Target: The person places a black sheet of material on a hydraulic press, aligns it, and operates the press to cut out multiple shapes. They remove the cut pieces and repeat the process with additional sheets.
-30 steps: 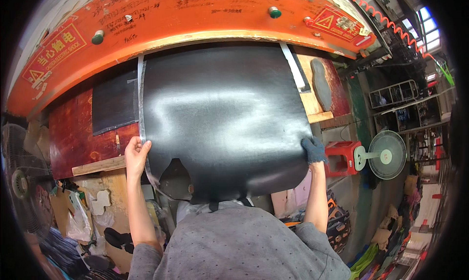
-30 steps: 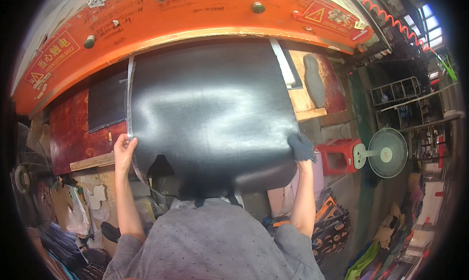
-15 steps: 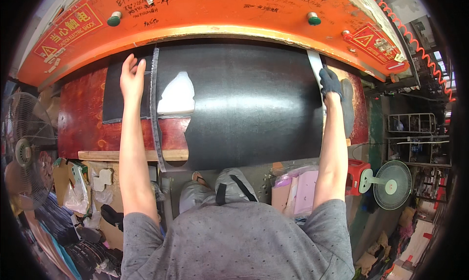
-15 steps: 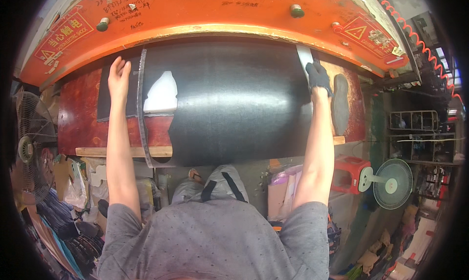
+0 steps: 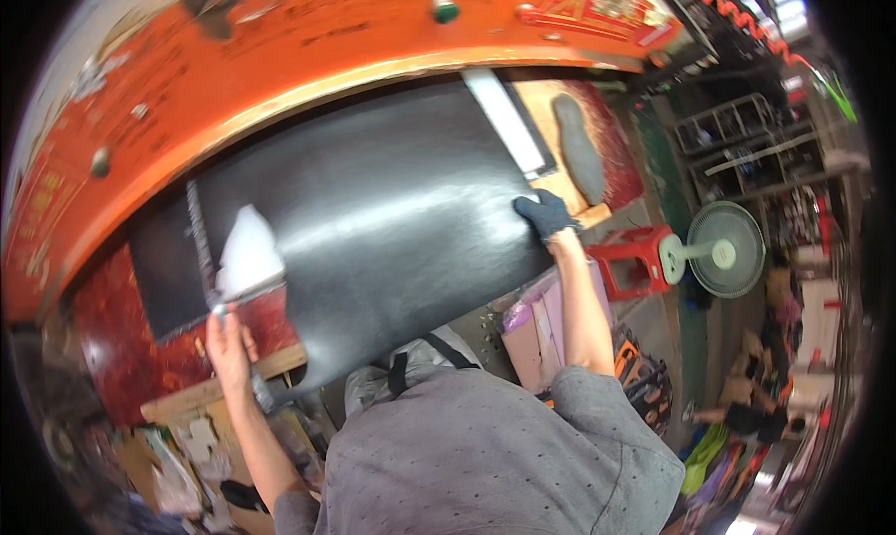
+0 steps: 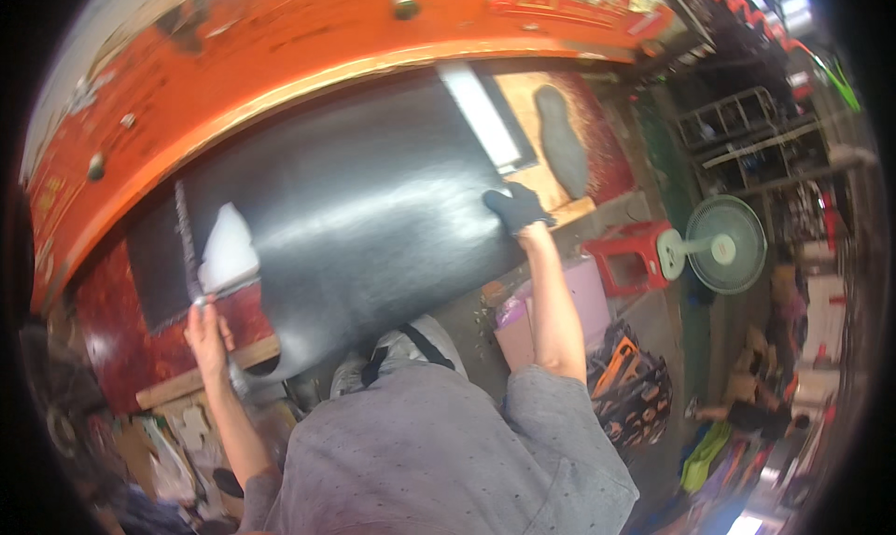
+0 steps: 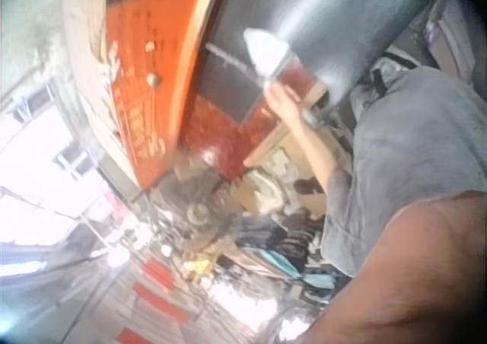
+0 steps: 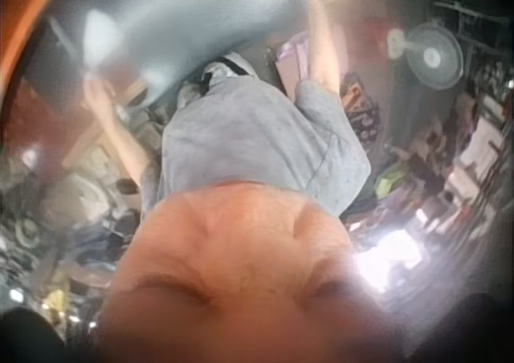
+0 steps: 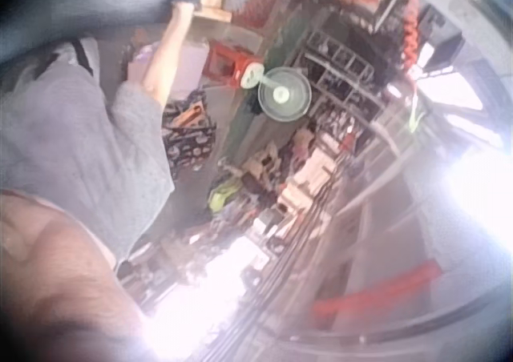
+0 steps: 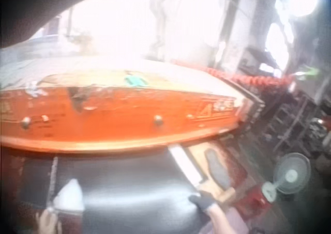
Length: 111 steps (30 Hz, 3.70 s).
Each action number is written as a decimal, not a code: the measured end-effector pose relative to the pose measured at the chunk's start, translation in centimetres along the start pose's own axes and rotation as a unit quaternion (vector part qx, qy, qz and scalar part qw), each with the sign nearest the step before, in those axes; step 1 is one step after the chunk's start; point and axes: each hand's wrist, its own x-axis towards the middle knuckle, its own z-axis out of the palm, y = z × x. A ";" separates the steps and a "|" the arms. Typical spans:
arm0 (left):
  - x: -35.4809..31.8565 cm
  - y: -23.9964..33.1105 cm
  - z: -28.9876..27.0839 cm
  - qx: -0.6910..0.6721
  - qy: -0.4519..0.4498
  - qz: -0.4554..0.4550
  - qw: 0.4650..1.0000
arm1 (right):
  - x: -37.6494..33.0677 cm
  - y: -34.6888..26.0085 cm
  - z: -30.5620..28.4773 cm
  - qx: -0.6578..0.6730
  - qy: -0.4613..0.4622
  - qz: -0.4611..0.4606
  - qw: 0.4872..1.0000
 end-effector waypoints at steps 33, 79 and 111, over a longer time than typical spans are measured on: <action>-1.3 -4.2 2.8 0.495 0.186 0.156 0.835 | 16.7 -2.2 -11.2 -0.490 0.079 -0.065 0.866; -9.7 -7.4 1.8 0.400 0.242 0.316 0.825 | -10.0 -22.3 33.2 -0.432 0.005 -0.220 0.875; 6.0 -1.7 7.5 0.562 0.147 0.253 0.774 | -2.3 -9.2 16.8 -0.311 0.073 -0.436 0.841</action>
